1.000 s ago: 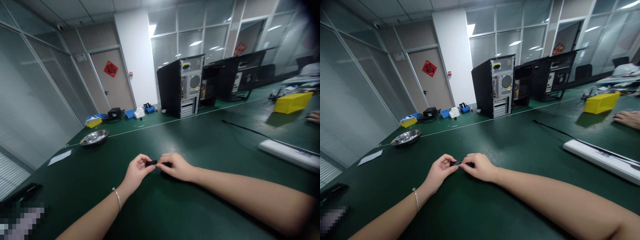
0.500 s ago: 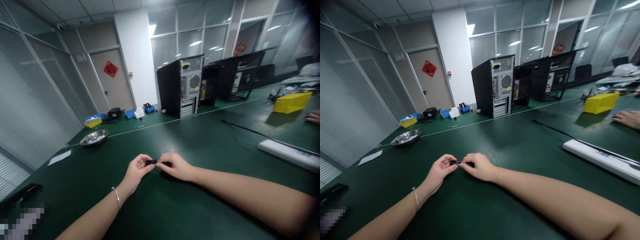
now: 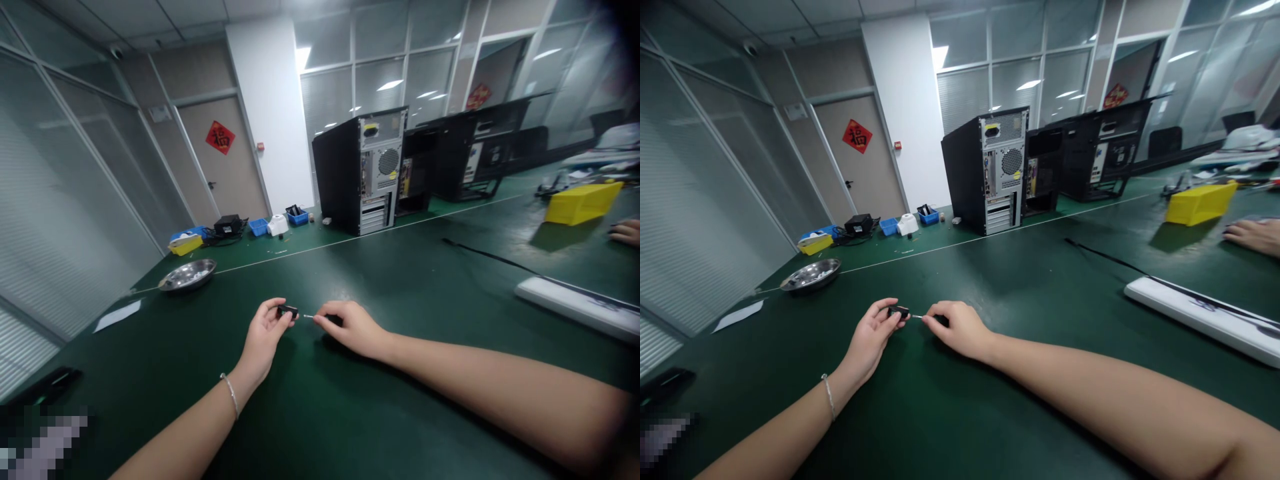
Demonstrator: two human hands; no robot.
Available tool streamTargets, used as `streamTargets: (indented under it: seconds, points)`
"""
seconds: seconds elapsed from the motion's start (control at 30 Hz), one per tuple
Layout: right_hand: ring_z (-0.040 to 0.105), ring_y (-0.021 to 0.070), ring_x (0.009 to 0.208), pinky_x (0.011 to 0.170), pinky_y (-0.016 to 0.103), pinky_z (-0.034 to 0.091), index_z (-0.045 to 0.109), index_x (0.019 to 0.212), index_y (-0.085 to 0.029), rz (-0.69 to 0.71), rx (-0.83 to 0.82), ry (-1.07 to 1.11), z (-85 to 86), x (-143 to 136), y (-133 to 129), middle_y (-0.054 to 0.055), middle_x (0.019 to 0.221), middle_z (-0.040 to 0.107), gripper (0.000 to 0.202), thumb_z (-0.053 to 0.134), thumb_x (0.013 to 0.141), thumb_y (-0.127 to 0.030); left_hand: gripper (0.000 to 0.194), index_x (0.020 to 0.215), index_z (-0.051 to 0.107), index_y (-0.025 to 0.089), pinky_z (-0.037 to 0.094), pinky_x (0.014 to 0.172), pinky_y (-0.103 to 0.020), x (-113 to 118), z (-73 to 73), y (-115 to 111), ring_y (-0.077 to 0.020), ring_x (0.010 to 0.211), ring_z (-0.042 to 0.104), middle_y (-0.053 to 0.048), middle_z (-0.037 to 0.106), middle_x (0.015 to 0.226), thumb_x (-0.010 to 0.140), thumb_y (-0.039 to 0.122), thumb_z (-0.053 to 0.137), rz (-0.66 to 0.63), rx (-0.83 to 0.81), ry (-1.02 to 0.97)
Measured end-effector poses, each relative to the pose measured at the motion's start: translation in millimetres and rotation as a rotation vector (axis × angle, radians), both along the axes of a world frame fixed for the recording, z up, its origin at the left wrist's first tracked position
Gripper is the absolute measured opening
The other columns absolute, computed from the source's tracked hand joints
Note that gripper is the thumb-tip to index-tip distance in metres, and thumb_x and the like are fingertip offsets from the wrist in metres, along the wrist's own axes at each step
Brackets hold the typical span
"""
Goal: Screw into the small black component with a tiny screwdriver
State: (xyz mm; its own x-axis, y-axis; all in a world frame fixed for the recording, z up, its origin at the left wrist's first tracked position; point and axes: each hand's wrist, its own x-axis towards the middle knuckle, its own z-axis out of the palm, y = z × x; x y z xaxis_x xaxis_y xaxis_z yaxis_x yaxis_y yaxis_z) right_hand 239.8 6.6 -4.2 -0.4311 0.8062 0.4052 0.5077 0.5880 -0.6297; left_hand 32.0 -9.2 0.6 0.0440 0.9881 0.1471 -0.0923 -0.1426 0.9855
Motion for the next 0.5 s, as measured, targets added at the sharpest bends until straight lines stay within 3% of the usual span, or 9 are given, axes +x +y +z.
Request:
streamTargets:
  seconds: [0.23,0.4,0.5]
  points:
    - [0.063,0.0168,0.080,0.073,0.027,0.044,0.072,0.089,-0.020,0.018,-0.003,0.009,0.5,-0.1,-0.9,0.004,0.089,0.073,0.026,0.052,0.096,-0.035,0.039,0.114,0.056,0.017,0.050,0.097,-0.039,0.1,0.5,-1.5,-0.0225,0.101,0.068,-0.009,0.065,0.112,0.082,0.034,0.070,-0.011,0.005,-0.047]
    - [0.063,0.0163,0.077,0.072,0.027,0.044,0.072,0.090,-0.020,0.049,0.005,0.012,1.7,-0.8,-2.0,0.004,0.087,0.072,0.025,0.052,0.096,-0.034,0.047,0.133,0.054,0.023,0.051,0.094,-0.036,-4.4,-4.4,0.8,-0.0183,0.097,0.065,-0.007,0.061,0.113,0.088,0.033,0.062,0.001,0.099,0.222]
    - [0.063,0.0163,0.078,0.072,0.027,0.044,0.071,0.090,-0.020,0.042,0.008,0.016,0.9,-0.7,-1.5,0.004,0.088,0.072,0.024,0.052,0.096,-0.034,0.037,0.125,0.061,0.021,0.048,0.097,-0.036,-4.7,-3.5,-0.7,-0.0205,0.106,0.063,-0.008,0.064,0.113,0.090,0.032,0.059,-0.035,0.189,0.393]
